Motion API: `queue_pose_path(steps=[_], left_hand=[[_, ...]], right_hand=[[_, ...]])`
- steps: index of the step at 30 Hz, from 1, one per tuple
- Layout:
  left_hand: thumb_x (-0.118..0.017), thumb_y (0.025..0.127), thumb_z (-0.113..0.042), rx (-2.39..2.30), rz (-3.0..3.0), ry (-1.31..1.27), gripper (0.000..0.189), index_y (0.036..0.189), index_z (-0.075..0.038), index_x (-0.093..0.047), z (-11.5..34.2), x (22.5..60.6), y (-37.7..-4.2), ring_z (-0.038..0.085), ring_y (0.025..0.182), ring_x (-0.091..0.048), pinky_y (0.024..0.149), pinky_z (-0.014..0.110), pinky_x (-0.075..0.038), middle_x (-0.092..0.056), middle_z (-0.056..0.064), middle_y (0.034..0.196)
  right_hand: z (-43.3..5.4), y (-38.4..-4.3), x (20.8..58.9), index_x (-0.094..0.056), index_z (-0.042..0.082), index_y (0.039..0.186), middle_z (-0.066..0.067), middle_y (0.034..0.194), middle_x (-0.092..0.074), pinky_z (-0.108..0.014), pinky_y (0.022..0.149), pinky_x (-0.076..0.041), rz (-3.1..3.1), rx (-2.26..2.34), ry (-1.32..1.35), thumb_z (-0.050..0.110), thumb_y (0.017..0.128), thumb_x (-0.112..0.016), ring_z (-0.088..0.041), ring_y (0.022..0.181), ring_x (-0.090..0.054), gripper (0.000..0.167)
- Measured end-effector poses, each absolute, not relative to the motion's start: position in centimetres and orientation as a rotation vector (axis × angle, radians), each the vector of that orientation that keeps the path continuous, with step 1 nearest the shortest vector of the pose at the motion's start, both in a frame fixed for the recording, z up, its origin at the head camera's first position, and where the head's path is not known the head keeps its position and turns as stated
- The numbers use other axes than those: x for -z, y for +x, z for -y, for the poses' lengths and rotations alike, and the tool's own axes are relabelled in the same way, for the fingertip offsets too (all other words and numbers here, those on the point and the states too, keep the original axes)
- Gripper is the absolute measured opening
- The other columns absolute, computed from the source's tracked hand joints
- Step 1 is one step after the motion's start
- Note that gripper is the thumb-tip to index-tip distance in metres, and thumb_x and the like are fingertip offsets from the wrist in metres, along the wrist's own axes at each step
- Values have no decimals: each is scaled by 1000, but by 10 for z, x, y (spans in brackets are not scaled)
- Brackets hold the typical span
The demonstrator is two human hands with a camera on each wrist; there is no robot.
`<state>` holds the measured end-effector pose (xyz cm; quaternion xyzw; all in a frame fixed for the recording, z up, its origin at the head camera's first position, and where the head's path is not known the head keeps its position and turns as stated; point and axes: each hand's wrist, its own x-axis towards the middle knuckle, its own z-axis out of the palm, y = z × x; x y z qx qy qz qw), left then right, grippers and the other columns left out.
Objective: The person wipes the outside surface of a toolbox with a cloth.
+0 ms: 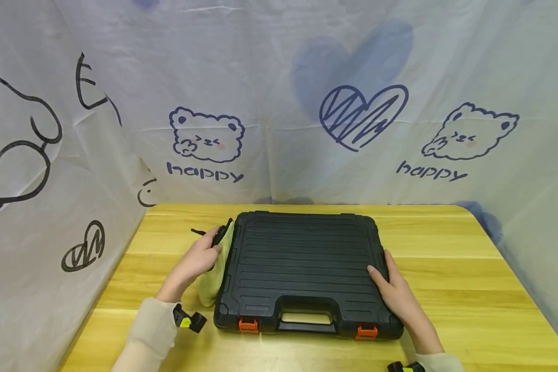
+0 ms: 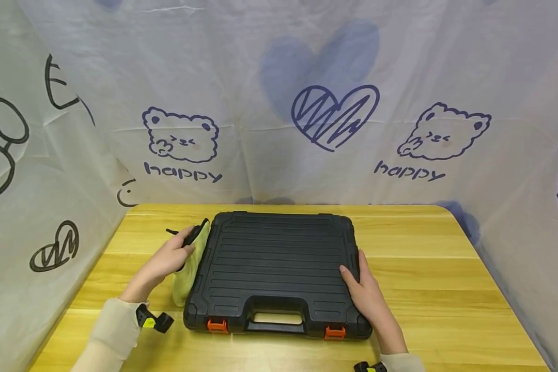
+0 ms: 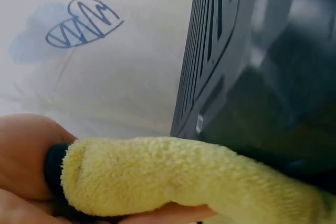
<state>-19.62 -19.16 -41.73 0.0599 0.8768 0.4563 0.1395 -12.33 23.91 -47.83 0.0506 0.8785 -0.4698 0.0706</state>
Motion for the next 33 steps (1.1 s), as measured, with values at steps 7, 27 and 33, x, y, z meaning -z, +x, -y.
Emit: queue_pose_path(steps=[7,27,33], left_hand=[[-32,107,-9,-1455,-2508,204,56,158,1,-12,189,421,-224,41,116,-51,93,51,-45,-19,27,159],[-35,106,-9,-1883,-2531,161,48,152,2,-30,182,411,-257,36,139,-33,115,51,-26,-32,22,155],[-34,107,-9,-2183,-2463,190,44,150,0,-33,176,383,-241,28,126,-42,105,42,-36,-39,18,147]], right_hand=[[-240,-123,479,12,7,158,-27,162,3,-64,115,-12,-2637,1420,154,48,105,-42,-49,146,-5,86],[-241,-122,479,11,7,158,-26,163,2,-63,116,-11,-2624,1455,158,47,105,-42,-47,147,-4,85],[-239,-122,479,11,8,158,-25,163,2,-63,116,-13,-2640,1421,179,50,105,-41,-47,147,-5,85]])
